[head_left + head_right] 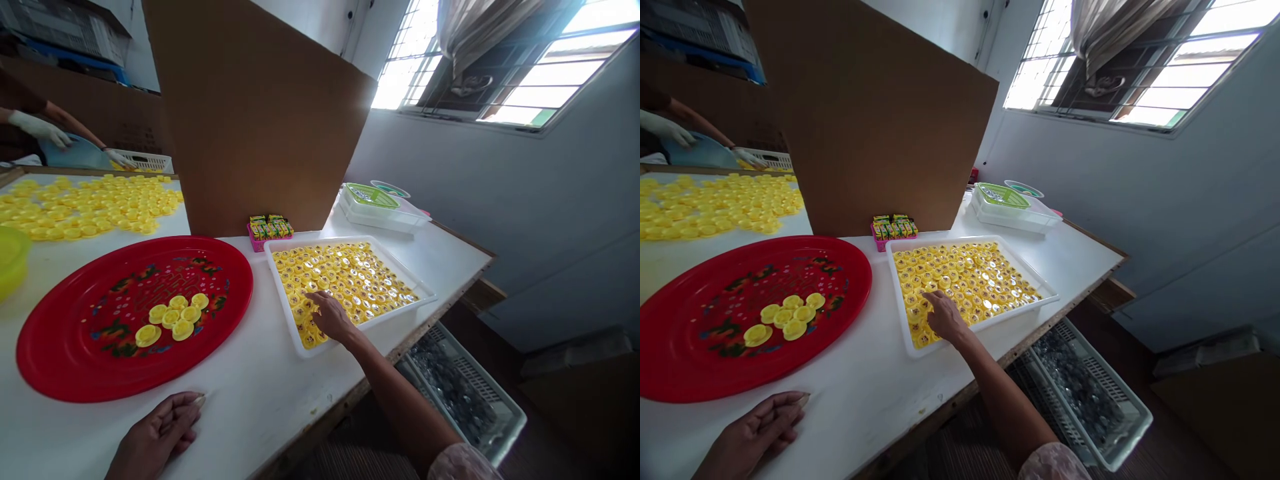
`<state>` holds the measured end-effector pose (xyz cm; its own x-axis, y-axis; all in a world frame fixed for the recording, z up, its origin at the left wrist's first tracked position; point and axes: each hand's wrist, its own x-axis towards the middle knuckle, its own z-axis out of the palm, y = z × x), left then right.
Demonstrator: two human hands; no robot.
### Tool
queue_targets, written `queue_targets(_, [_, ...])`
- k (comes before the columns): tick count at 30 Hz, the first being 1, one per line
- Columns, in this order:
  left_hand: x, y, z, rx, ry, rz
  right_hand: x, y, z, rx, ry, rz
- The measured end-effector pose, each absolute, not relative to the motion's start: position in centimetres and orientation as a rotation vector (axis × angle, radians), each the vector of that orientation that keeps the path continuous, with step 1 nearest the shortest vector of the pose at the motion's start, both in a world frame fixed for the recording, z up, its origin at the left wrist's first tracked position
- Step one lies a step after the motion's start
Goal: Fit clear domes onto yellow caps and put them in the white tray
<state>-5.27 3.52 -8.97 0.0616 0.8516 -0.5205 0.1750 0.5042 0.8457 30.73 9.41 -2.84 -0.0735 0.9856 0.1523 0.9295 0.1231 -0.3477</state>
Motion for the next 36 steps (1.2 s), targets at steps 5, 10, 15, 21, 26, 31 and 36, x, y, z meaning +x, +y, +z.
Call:
queue_targets(5, [-4.7, 3.3, -9.0, 0.978, 1.474, 0.717, 29.9, 8.3, -2.1, -1.782, -2.056, 0.179])
queue_targets(10, [-4.1, 2.8, -8.4, 0.996, 1.485, 0.784, 29.0, 8.1, -1.9, -1.698, -2.069, 0.139])
queue_targets(15, [-4.8, 3.3, -4.6, 1.291, 1.523, 0.699, 26.3, 6.2, -1.2, -1.531, -2.029, 0.025])
queue_targets(21, [-7.7, 9.5, -0.9, 1.996, 2.09, 0.695, 20.0, 2.1, -2.8, -1.234, -2.132, 0.322])
queue_targets(26, [-8.9, 13.8, -2.0, 2.232, 2.068, 0.399, 17.0, 0.3, -4.7, -1.198, -2.16, 0.49])
queue_targets(31, [-8.9, 14.6, -2.4, 2.192, 2.071, 0.36, 16.4, -0.3, -4.9, -1.178, -2.174, 0.581])
queue_targets(36, [-9.0, 10.6, -0.4, 2.157, 2.071, 0.446, 15.4, -0.6, -4.5, -1.143, -2.21, 0.775])
